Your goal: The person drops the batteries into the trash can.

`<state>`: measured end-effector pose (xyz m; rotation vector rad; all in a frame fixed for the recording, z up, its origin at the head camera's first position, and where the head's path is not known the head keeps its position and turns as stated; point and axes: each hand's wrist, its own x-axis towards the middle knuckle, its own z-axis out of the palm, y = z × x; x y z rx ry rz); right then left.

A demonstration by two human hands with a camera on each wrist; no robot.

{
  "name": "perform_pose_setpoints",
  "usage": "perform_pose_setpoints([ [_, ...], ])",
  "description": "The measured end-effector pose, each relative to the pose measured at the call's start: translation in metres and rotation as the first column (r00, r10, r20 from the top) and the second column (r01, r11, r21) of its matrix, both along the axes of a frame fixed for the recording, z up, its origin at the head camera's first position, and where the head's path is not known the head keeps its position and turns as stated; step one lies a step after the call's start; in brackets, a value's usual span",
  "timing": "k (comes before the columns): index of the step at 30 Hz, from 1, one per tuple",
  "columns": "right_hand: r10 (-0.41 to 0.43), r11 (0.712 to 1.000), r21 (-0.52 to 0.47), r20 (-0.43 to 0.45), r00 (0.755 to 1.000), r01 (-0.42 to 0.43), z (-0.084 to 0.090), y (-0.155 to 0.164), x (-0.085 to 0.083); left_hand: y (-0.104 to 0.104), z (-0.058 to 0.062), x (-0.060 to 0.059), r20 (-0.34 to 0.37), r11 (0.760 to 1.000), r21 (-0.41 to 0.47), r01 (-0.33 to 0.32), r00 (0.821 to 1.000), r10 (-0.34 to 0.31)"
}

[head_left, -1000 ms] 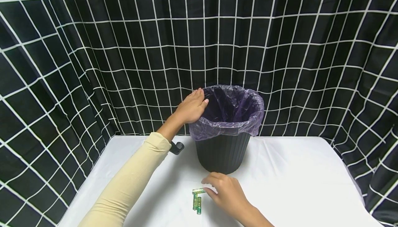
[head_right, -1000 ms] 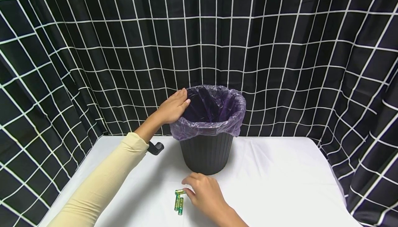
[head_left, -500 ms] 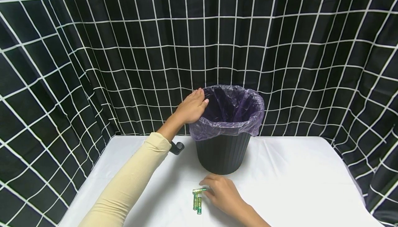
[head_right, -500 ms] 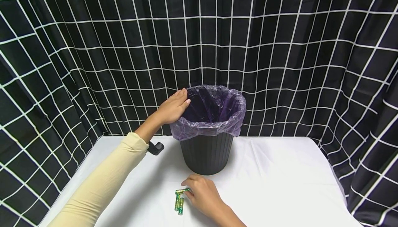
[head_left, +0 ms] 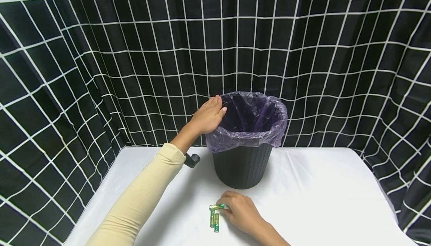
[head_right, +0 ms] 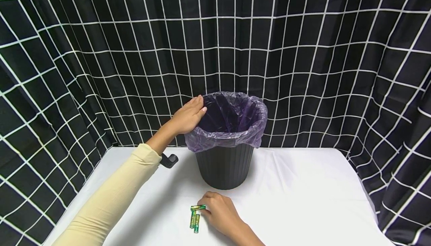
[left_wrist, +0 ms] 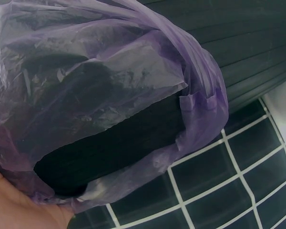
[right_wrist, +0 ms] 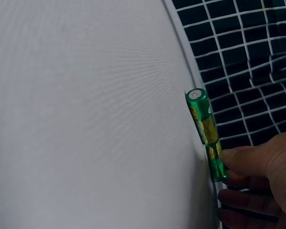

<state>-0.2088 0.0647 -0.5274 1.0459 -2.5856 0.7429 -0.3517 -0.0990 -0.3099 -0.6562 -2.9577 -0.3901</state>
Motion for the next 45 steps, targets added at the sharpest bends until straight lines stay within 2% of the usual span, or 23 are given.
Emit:
perform_pose_setpoints([
  [10,-0.009,1.0,0.007,0.023,1.0,0.009,-0.004,0.001,-0.001,0.0,-0.002,-0.002,-0.004,1.0,-0.01,0.008,1.0,-0.008],
  [18,-0.018,1.0,0.017,0.009,1.0,0.017,-0.004,0.002,-0.003,0.001,0.001,-0.003,-0.014,1.0,-0.011,0.01,1.0,-0.01],
  [28,-0.007,1.0,-0.011,0.008,1.0,0.007,-0.003,0.002,-0.001,-0.001,-0.001,-0.004,-0.02,1.0,-0.002,0.009,1.0,-0.009],
  [36,-0.028,0.998,0.065,0.02,0.999,0.027,0.002,0.005,0.001,0.001,-0.001,-0.002,-0.01,1.0,-0.003,0.018,1.0,-0.018],
  [45,-0.091,0.992,0.099,0.076,0.993,0.083,0.007,0.008,0.002,-0.001,-0.001,-0.003,-0.023,1.0,-0.011,0.026,0.999,-0.027],
])
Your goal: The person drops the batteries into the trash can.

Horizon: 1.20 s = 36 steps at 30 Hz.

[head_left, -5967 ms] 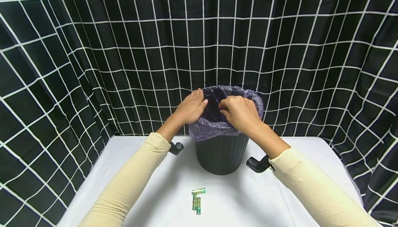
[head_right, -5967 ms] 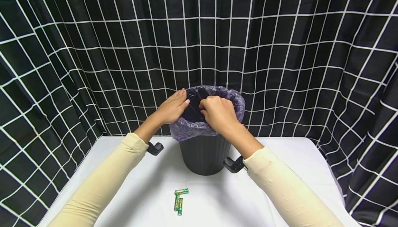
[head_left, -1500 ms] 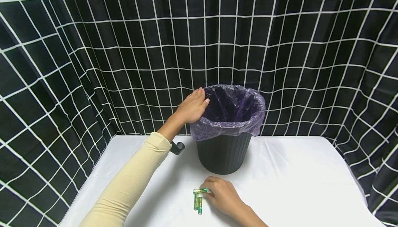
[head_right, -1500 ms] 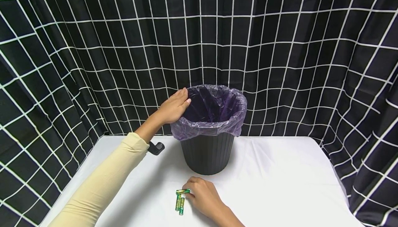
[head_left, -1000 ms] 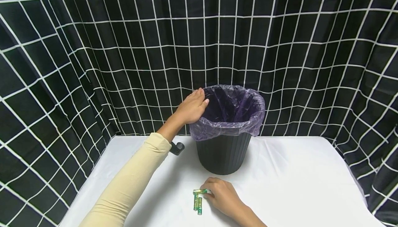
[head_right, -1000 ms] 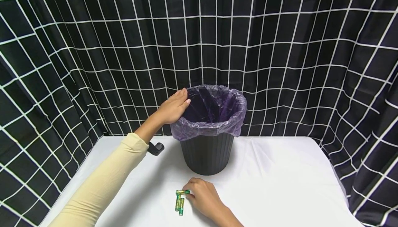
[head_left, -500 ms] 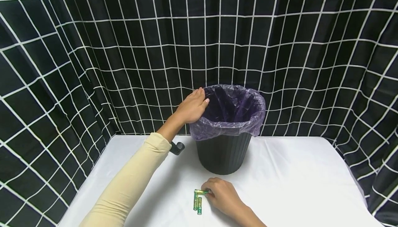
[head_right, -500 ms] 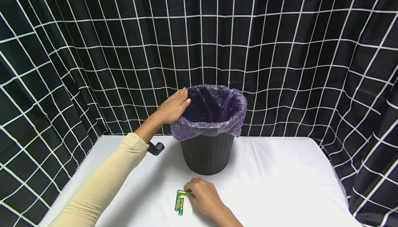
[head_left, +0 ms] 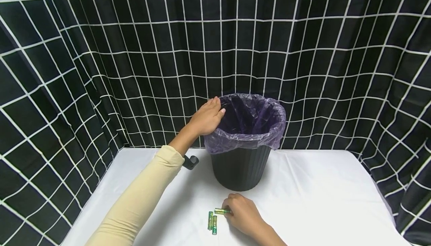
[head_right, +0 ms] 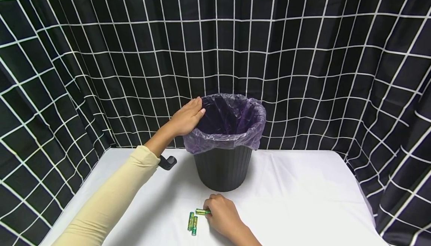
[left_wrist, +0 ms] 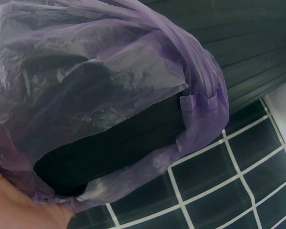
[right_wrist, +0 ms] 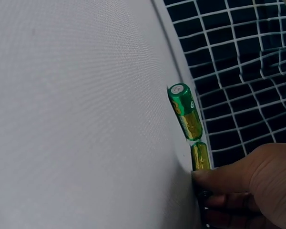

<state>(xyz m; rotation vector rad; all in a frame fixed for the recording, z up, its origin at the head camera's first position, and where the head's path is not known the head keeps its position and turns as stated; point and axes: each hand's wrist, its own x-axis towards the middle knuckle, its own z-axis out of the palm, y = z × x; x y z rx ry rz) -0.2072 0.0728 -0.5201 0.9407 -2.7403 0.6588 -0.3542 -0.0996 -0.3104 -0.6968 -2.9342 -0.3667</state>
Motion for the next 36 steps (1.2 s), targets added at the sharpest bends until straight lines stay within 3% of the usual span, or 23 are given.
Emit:
perform_pose_setpoints([
  [14,-0.002,1.0,-0.01,0.033,0.999,0.003,0.004,0.002,-0.001,0.0,0.0,0.002,-0.006,1.0,0.003,-0.011,1.0,0.011],
  [24,0.035,0.995,-0.085,-0.145,0.989,-0.047,0.018,0.009,-0.001,0.001,0.001,0.004,-0.001,1.0,0.014,-0.005,1.0,0.005],
  [36,0.015,0.979,-0.188,-0.33,0.944,-0.082,0.059,0.022,0.005,0.0,-0.001,0.002,-0.002,1.0,0.026,-0.005,1.0,0.005],
])
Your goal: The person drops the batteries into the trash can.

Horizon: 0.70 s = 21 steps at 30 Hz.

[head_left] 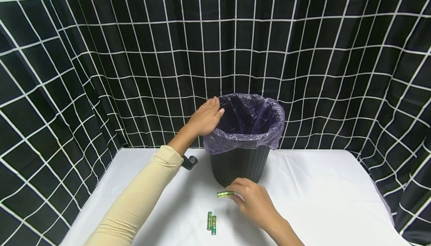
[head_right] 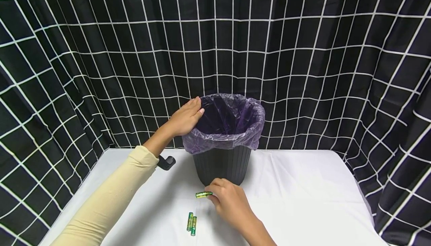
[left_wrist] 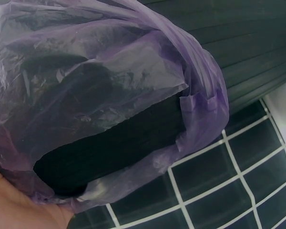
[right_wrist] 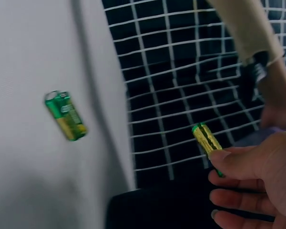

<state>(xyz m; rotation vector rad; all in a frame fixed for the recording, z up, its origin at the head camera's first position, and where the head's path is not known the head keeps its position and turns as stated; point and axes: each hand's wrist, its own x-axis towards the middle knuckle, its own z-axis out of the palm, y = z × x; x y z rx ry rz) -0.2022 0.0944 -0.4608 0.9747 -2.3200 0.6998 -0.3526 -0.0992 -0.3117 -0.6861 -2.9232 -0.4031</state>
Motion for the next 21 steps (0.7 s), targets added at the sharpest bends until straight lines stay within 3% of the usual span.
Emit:
perform_pose_setpoints([
  [13,0.006,0.996,-0.083,-0.18,0.984,-0.021,0.045,0.018,0.016,0.001,0.002,0.001,-0.011,1.0,-0.014,0.006,1.0,-0.006],
  [21,-0.006,0.997,-0.082,-0.197,0.98,-0.011,0.058,0.025,0.019,0.0,0.0,-0.001,-0.019,1.0,-0.017,0.01,1.0,-0.011],
])
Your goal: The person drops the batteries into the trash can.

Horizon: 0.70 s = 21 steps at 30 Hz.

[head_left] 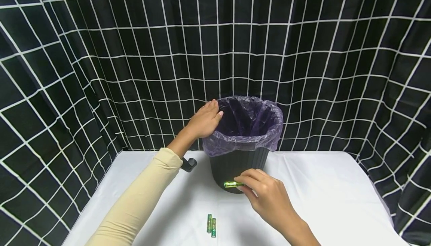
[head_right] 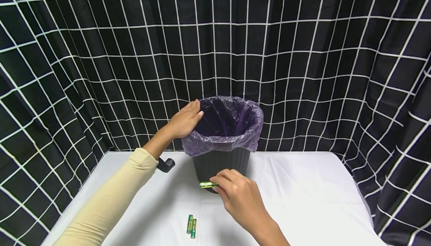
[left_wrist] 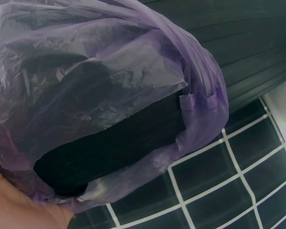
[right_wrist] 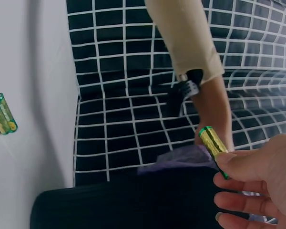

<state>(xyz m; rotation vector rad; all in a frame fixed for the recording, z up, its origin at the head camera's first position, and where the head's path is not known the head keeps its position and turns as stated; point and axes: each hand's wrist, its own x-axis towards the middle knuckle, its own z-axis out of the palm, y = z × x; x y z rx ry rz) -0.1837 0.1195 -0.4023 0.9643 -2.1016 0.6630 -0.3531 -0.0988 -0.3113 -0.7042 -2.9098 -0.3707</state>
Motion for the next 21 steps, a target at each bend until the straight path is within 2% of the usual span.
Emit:
perform_pose_setpoints([
  [15,-0.007,1.0,0.01,-0.032,0.999,0.008,0.04,0.009,0.0,0.001,0.002,0.001,0.009,1.0,0.006,-0.016,1.0,0.016],
  [21,-0.017,1.0,0.021,-0.084,0.996,0.019,0.059,0.013,-0.001,0.001,0.0,0.001,0.006,1.0,0.007,-0.015,1.0,0.015],
])
